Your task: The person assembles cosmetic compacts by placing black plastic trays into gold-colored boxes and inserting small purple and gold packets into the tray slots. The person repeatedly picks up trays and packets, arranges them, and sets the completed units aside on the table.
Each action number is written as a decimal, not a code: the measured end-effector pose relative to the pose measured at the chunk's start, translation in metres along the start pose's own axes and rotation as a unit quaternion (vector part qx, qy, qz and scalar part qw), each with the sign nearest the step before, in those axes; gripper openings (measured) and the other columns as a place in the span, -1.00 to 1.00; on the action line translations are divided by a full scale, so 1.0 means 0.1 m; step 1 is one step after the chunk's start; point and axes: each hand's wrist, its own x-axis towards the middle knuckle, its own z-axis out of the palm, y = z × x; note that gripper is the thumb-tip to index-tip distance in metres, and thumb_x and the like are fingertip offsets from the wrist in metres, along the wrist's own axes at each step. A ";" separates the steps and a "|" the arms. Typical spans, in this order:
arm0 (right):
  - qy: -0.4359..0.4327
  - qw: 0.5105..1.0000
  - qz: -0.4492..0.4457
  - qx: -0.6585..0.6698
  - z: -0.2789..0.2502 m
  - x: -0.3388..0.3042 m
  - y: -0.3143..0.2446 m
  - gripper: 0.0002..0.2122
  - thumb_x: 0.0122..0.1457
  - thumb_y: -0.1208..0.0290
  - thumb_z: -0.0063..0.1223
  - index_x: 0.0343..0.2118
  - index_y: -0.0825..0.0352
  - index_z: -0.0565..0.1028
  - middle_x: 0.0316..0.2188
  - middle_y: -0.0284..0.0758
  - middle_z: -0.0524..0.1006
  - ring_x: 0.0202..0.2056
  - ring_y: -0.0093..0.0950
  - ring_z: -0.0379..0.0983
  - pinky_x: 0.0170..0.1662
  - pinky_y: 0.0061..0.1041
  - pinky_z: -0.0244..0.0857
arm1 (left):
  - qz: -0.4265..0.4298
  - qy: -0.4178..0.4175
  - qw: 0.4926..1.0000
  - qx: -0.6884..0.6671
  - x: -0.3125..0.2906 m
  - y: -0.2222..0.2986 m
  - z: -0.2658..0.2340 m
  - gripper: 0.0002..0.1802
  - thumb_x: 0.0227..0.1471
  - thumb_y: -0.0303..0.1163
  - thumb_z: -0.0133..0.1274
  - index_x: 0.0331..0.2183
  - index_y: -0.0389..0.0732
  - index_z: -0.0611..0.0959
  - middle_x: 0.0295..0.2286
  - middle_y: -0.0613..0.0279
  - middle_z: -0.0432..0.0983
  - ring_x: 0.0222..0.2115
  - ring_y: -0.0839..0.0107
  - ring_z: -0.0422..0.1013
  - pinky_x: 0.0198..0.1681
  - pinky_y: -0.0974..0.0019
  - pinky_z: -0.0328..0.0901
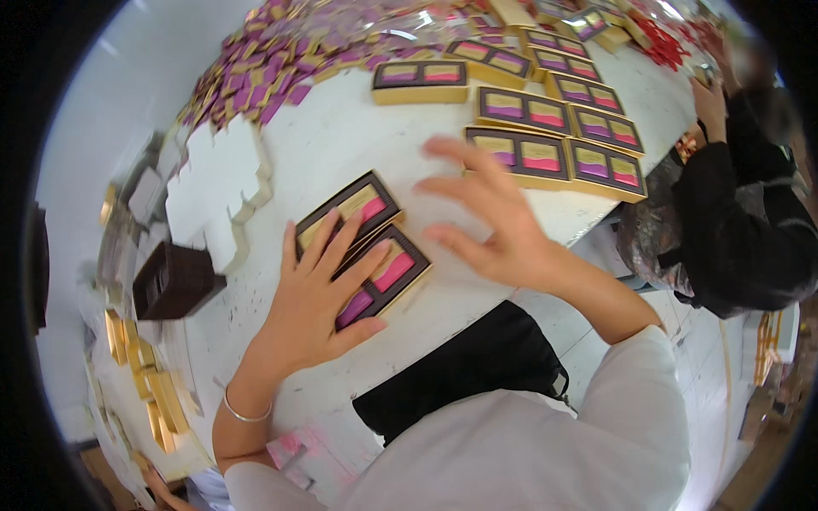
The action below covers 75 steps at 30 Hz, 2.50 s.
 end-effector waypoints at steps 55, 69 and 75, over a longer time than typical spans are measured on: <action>-0.138 0.950 -0.280 -0.007 1.74 1.66 -1.11 -0.79 0.06 0.47 0.10 -0.23 0.41 0.47 -0.28 -0.21 0.48 -0.15 -0.22 0.37 -0.05 -0.32 0.23 | -0.673 0.183 0.716 0.033 -4.15 -0.86 -0.41 -0.38 -0.09 -0.12 0.08 0.05 0.02 0.41 -0.13 -0.03 0.48 -0.04 0.09 0.37 0.08 0.18 0.14; -0.117 0.965 -0.231 0.027 1.87 1.59 -1.18 -0.77 0.04 0.42 0.14 -0.27 0.44 0.49 -0.29 -0.19 0.48 -0.18 -0.22 0.38 -0.07 -0.32 0.23 | -0.553 0.294 0.754 -0.196 -4.10 -0.96 -0.55 -0.30 -0.22 -0.65 -0.06 0.06 -0.10 0.34 -0.27 0.15 0.49 -0.16 0.36 0.38 -0.01 0.34 0.20; -0.110 0.964 -0.238 0.034 1.89 1.59 -1.17 -0.76 0.03 0.41 0.15 -0.28 0.45 0.48 -0.27 -0.18 0.47 -0.18 -0.20 0.37 -0.09 -0.32 0.24 | -0.540 0.180 0.803 0.178 -4.18 -1.20 -0.85 -0.23 -0.24 -0.52 0.16 0.09 -0.02 0.32 0.00 0.05 0.32 0.03 0.16 0.24 0.13 0.19 0.11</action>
